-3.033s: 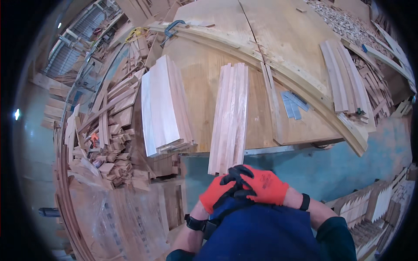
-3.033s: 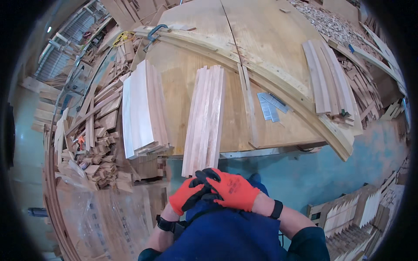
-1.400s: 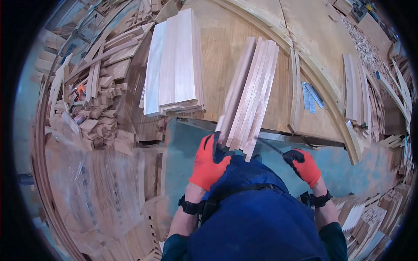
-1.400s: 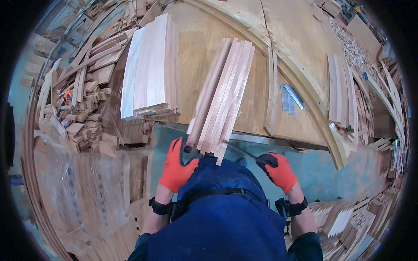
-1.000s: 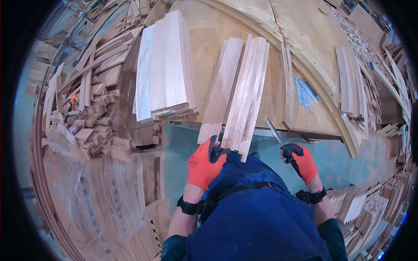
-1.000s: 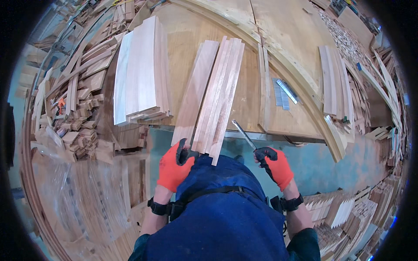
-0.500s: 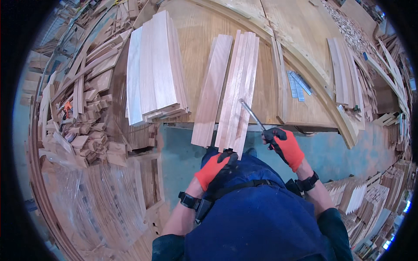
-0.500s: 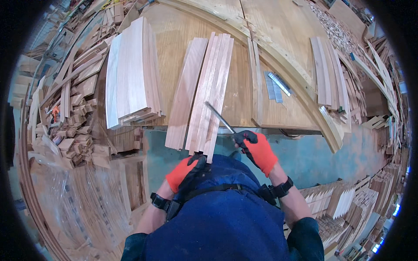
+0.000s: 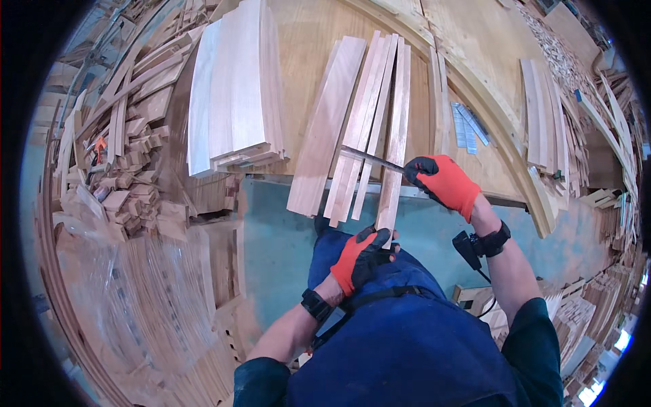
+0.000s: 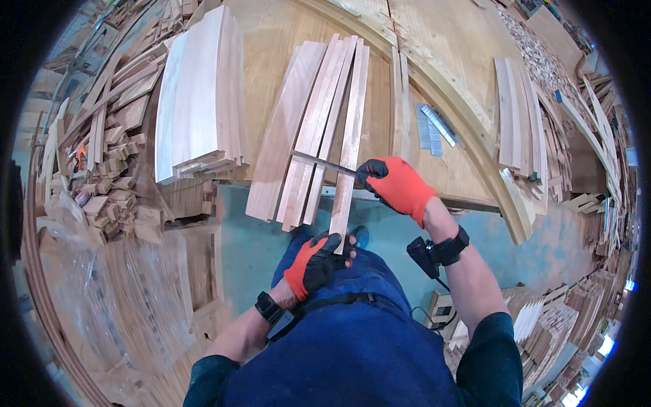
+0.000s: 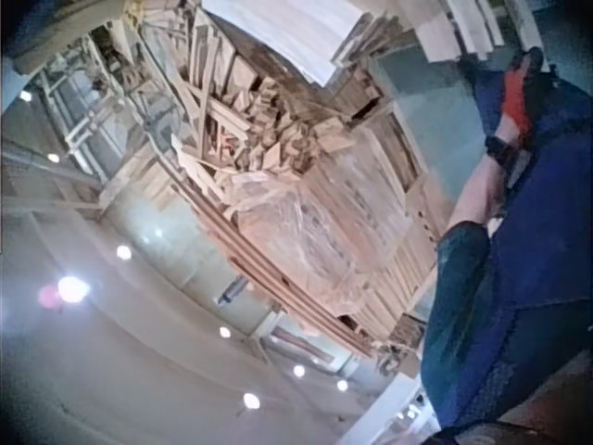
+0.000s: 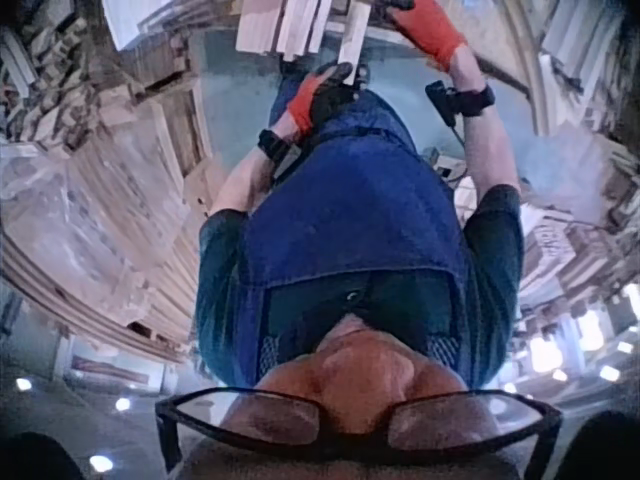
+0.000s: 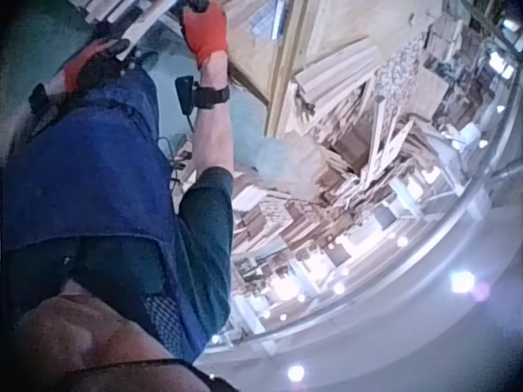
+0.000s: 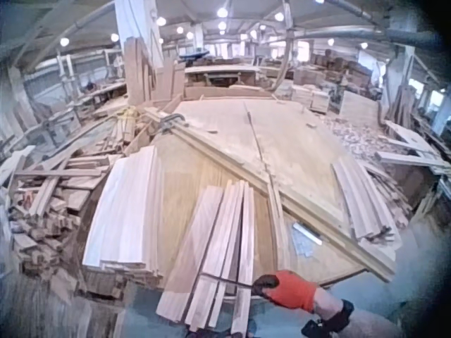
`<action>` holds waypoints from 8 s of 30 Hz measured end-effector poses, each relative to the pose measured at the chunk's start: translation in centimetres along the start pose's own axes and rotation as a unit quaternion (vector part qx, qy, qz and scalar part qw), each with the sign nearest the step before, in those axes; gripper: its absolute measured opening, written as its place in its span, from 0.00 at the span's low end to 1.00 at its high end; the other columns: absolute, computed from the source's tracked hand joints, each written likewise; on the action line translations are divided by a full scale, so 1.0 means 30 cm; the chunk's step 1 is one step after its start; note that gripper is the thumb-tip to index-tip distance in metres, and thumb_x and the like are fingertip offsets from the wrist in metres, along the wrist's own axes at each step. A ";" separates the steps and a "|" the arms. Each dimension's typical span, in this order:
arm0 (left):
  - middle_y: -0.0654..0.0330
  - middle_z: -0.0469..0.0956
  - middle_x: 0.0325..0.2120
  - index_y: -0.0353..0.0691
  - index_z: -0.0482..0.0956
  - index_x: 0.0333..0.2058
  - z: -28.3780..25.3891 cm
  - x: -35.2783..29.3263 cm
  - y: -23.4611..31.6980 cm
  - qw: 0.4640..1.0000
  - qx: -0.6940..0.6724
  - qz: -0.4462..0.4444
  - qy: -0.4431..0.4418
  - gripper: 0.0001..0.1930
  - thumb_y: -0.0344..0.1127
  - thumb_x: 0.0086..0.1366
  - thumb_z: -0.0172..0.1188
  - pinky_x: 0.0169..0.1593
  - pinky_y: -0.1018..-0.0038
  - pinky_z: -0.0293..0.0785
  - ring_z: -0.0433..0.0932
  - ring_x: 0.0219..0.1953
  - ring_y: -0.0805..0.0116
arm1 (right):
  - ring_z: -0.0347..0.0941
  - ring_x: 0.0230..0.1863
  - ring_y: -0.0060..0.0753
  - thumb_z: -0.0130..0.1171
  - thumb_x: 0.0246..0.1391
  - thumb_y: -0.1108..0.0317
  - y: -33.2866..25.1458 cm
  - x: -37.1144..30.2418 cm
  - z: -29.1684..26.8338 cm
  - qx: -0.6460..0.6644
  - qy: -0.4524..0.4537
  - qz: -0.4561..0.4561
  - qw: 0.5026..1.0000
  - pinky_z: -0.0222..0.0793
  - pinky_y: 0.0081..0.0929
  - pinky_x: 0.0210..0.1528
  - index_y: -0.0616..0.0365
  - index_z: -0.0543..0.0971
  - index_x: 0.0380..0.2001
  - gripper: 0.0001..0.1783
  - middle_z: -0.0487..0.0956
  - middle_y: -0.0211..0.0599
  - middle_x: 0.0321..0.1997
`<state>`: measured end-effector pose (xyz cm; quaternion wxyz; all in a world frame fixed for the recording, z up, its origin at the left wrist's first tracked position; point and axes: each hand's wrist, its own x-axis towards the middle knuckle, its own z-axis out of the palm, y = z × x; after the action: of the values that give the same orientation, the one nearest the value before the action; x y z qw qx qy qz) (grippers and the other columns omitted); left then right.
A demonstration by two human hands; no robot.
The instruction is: The person measures the width of several thin wooden planks using a metal ruler. They pick up each plank individually, place the ruler across it, and then set the plank down on a workbench. The person repeats this process for multiple planks, organizing them into a stack.
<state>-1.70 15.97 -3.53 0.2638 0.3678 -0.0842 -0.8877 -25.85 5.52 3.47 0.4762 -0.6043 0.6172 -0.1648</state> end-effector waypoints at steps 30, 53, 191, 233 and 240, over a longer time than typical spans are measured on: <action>0.51 0.67 0.65 0.57 0.83 0.49 0.250 0.121 0.390 0.388 0.852 0.312 0.163 0.20 0.44 0.55 0.69 0.70 0.38 0.42 0.55 0.70 0.41 | 0.79 0.33 0.48 0.58 0.54 0.60 0.063 0.037 -0.084 -0.080 -0.099 -0.040 0.991 0.74 0.40 0.40 0.57 0.84 0.38 0.15 0.83 0.48 0.31; 0.59 0.57 0.71 0.65 0.86 0.49 0.236 0.179 0.458 0.474 0.846 0.229 0.086 0.19 0.37 0.59 0.60 0.71 0.40 0.34 0.46 0.73 0.42 | 0.75 0.28 0.40 0.55 0.55 0.60 0.087 0.029 -0.110 -0.023 -0.127 -0.042 0.991 0.72 0.36 0.36 0.54 0.84 0.42 0.16 0.82 0.43 0.30; 0.48 0.64 0.67 0.44 0.74 0.62 0.188 0.082 0.512 0.532 0.730 0.413 0.115 0.29 0.35 0.60 0.63 0.72 0.57 0.52 0.56 0.71 0.46 | 0.78 0.32 0.31 0.60 0.55 0.63 0.092 0.007 -0.127 -0.004 -0.065 -0.086 0.994 0.73 0.34 0.38 0.58 0.84 0.43 0.15 0.85 0.39 0.33; 0.46 0.76 0.57 0.36 0.70 0.63 -0.120 -0.090 0.342 0.761 0.529 0.297 0.230 0.28 0.39 0.66 0.62 0.62 0.65 0.70 0.76 0.59 0.53 | 0.80 0.48 0.48 0.61 0.60 0.56 0.113 -0.126 0.061 0.078 0.254 -0.026 0.964 0.74 0.37 0.52 0.60 0.76 0.53 0.24 0.82 0.52 0.48; 0.46 0.76 0.55 0.36 0.73 0.60 -0.051 -0.023 0.457 0.765 0.574 0.257 0.141 0.33 0.48 0.62 0.67 0.59 0.62 0.72 0.77 0.56 0.50 | 0.78 0.54 0.55 0.54 0.65 0.55 -0.121 0.033 0.257 -0.021 0.148 0.090 0.985 0.72 0.41 0.56 0.60 0.68 0.64 0.29 0.80 0.60 0.52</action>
<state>5.33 4.79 0.52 0.2302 0.5361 -0.6312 -0.5111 -17.48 6.72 2.12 0.3795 -0.5253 0.7360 -0.1958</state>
